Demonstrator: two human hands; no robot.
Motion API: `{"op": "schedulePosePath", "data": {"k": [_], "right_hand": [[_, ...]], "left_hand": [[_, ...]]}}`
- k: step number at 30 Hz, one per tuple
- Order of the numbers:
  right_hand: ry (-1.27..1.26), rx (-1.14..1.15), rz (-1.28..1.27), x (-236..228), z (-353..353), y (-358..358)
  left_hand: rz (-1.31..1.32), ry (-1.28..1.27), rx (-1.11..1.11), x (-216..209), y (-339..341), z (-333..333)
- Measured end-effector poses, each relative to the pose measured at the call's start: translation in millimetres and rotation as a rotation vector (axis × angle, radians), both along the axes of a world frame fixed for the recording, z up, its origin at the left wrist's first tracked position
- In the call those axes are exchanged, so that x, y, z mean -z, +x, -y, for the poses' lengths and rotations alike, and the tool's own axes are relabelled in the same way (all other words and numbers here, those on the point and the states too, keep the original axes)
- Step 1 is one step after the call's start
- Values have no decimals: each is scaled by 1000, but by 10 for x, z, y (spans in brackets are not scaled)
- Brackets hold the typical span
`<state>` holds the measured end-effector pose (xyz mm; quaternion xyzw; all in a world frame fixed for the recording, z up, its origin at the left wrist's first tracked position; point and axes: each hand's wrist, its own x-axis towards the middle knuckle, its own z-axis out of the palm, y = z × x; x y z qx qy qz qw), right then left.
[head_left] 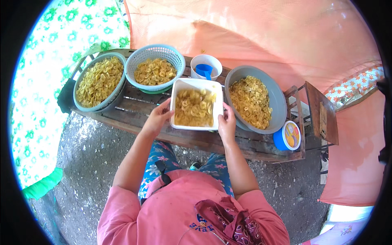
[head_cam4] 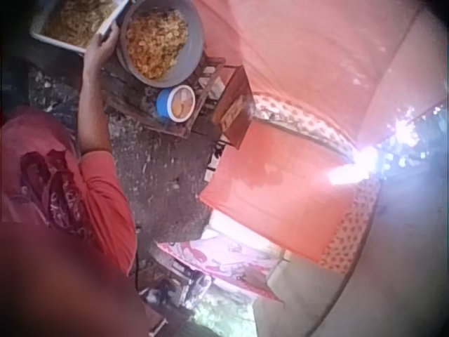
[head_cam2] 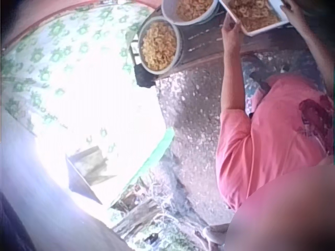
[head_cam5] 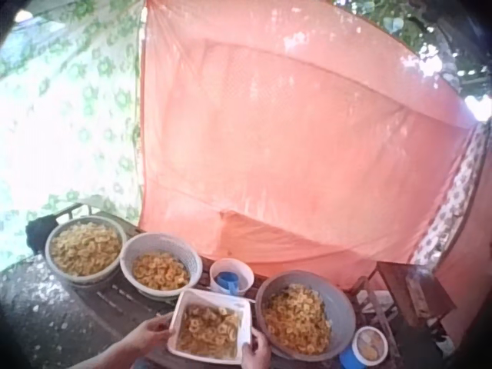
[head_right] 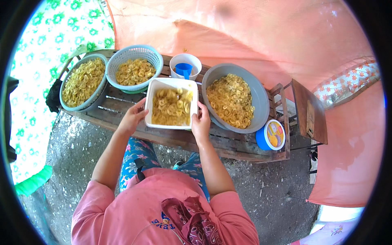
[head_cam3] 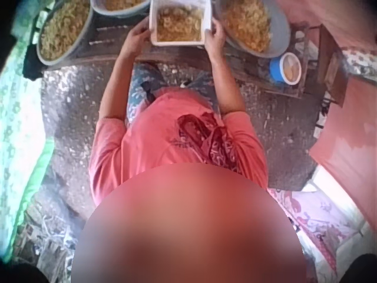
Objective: The person scoops yellow snack chips from a large bowl into a white rectangular container using a blue scoop, then levels the contents and closes the container with a lid. The person repeats this process multiple times, transferring chips from the large bowl to the container and occasionally adjusting the scoop or container.
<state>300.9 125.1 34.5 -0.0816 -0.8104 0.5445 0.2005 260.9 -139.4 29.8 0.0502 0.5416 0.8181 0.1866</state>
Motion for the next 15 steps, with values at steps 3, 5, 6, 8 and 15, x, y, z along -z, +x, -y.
{"op": "schedulePosePath", "data": {"k": [3, 5, 6, 8, 15], "right_hand": [[15, -45, -325, 8, 2, 33], [122, -75, -291, 6, 9, 46], [76, -57, 76, -6, -8, 54], [-5, -33, -27, -12, 2, 66], [11, -26, 10, -16, -12, 63]], "left_hand": [[-85, -20, -46, 6, 11, 3], [-134, -44, -41, 2, 12, -2], [-53, -52, -28, -6, -10, -1], [-8, 4, -28, -12, -12, -18], [15, 38, -11, -44, -19, -66]]}}
